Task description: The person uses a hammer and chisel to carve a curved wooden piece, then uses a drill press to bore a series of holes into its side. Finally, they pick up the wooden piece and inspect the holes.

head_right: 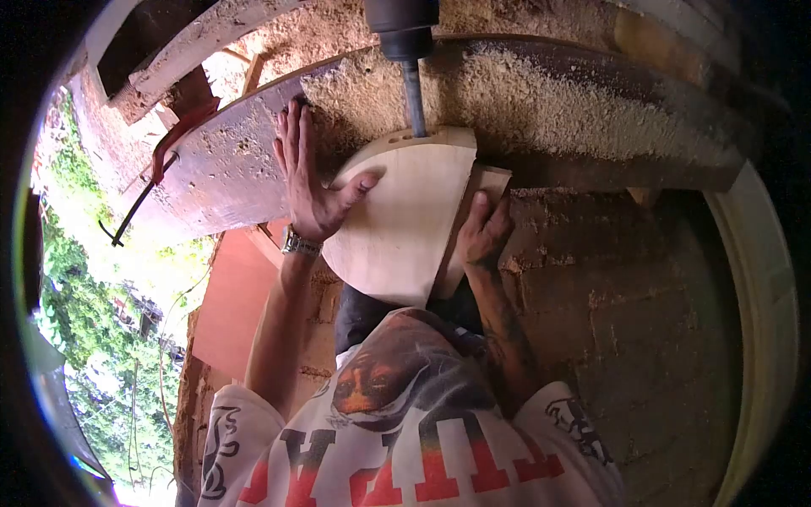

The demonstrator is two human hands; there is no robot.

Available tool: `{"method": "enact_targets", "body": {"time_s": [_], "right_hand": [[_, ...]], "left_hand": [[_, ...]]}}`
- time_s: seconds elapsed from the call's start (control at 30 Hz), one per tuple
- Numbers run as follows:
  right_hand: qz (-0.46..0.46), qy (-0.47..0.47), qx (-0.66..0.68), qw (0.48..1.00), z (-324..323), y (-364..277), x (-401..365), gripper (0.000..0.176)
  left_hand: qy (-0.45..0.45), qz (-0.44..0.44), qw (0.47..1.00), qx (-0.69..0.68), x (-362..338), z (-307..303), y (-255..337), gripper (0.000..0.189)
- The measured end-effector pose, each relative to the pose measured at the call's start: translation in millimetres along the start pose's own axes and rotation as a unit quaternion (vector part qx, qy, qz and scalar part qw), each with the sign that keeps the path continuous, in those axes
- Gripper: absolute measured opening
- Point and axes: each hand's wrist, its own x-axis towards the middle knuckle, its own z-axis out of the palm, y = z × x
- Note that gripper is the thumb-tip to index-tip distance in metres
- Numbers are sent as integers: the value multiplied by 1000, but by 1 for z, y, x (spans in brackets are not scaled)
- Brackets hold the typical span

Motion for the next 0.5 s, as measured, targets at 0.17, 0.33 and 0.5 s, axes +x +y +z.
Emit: {"method": "enact_targets", "body": {"time_s": [0.17, 0.33, 0.5], "right_hand": [[-21, 12, 22, 999, 4, 5, 2, 43], [11, -1, 20, 1000, 5, 8, -3, 49], [21, -4, 26, 999, 5, 13, -7, 55]], "left_hand": [[-7, -7, 1000, 0, 0, 1, 0, 129], [-16, -14, 1000, 0, 1, 1, 0, 131], [-32, -30, 999, 5, -2, 1, 0, 135]]}}
